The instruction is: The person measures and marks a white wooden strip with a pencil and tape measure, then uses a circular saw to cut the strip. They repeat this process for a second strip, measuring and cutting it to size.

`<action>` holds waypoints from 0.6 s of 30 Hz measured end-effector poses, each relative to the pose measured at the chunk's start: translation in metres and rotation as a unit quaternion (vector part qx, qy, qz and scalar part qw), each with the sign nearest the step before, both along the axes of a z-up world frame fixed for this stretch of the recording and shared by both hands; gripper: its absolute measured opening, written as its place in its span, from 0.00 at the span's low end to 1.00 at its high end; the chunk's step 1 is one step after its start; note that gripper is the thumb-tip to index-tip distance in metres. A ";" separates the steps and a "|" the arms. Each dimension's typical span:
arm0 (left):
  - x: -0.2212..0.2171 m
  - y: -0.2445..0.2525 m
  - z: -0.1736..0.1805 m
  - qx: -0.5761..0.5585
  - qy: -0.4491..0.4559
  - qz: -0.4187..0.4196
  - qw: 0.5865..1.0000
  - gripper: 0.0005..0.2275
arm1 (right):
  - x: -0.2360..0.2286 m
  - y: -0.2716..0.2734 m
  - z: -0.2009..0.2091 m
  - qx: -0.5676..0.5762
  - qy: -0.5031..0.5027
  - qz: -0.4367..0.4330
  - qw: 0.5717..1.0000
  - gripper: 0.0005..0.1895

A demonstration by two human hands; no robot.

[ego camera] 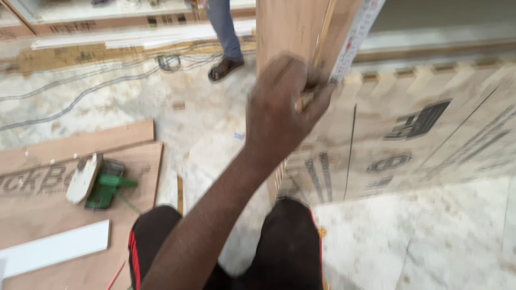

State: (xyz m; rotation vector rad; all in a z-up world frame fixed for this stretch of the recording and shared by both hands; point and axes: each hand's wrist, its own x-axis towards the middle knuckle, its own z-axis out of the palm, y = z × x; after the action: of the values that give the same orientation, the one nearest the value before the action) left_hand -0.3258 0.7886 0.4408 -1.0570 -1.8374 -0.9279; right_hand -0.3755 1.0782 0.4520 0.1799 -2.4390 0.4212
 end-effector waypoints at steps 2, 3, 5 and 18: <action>0.008 0.002 0.006 0.006 -0.020 0.021 1.000 0.11 | -0.003 0.011 0.034 0.007 0.028 -0.017 0.999 0.09; 0.010 0.003 0.007 0.010 -0.026 0.021 0.999 0.11 | -0.004 0.014 0.048 0.008 0.037 -0.024 0.999 0.09; 0.012 0.003 0.009 0.015 -0.029 0.024 0.999 0.11 | -0.004 0.019 0.078 0.010 0.050 -0.036 0.998 0.09; 0.009 0.001 0.000 0.043 -0.070 0.014 0.997 0.07 | -0.035 0.052 0.141 -0.020 0.001 -0.097 0.995 0.09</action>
State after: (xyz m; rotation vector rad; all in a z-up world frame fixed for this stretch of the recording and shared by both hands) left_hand -0.3172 0.7893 0.4407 -0.9318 -1.9039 -1.0784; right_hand -0.4107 1.1299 0.5928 -0.0738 -2.4150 0.3827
